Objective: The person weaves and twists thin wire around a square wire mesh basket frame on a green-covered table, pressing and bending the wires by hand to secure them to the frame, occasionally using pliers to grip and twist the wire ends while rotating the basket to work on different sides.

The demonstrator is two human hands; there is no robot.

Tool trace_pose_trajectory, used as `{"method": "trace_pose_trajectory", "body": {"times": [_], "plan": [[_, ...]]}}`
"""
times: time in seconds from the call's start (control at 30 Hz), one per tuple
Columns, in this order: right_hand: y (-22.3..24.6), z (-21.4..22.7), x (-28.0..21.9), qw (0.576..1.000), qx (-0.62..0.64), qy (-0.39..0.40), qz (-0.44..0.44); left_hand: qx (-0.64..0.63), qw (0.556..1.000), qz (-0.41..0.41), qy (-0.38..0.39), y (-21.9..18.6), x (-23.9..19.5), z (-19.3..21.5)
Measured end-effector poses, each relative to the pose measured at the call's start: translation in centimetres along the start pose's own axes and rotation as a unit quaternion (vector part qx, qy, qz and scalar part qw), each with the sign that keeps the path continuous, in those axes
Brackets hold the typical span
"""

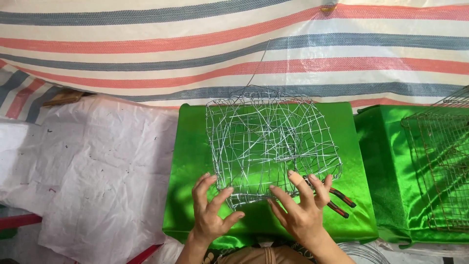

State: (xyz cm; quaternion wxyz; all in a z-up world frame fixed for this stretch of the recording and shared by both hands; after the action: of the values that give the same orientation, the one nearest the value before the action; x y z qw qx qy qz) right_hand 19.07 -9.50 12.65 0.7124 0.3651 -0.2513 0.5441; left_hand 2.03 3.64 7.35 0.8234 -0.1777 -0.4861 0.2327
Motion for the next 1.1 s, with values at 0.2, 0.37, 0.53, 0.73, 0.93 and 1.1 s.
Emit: {"method": "trace_pose_trajectory", "body": {"times": [0.2,0.37,0.53,0.73,0.93,1.1], "plan": [[0.9,-1.3,1.9,0.996,-0.029,0.079,0.03,0.018,1.0,-0.01,0.005,-0.3,-0.3,0.0],[0.5,-1.9,1.3,0.995,-0.038,0.087,0.02,-0.015,1.0,0.014,0.013,-0.1,-0.7,0.3],[0.4,-2.3,0.9,0.995,-0.011,0.096,-0.002,-0.056,0.997,0.04,0.033,-0.5,-0.1,1.2],[0.4,-2.5,0.4,0.994,-0.005,0.103,-0.019,-0.062,0.996,0.06,0.031,0.3,-0.5,1.1],[0.2,-2.9,-0.2,0.995,0.006,0.095,-0.012,-0.055,0.998,0.021,0.001,1.0,-1.5,0.4],[-0.1,-2.9,-0.5,0.997,0.032,0.07,-0.006,-0.023,0.999,0.028,-0.001,0.2,-1.3,0.6]]}}
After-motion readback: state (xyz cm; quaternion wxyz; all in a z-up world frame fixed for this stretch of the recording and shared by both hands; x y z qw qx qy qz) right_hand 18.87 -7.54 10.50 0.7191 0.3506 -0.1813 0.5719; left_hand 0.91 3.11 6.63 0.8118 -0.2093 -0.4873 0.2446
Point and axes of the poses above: each hand's wrist, its own x-axis towards the middle knuckle, its own z-axis out of the back of the hand, y = z × x, the point moved 7 cm from there along x, towards the middle knuckle, and after that the axes turned 8 degrees about -y, right-handed, at the moved point
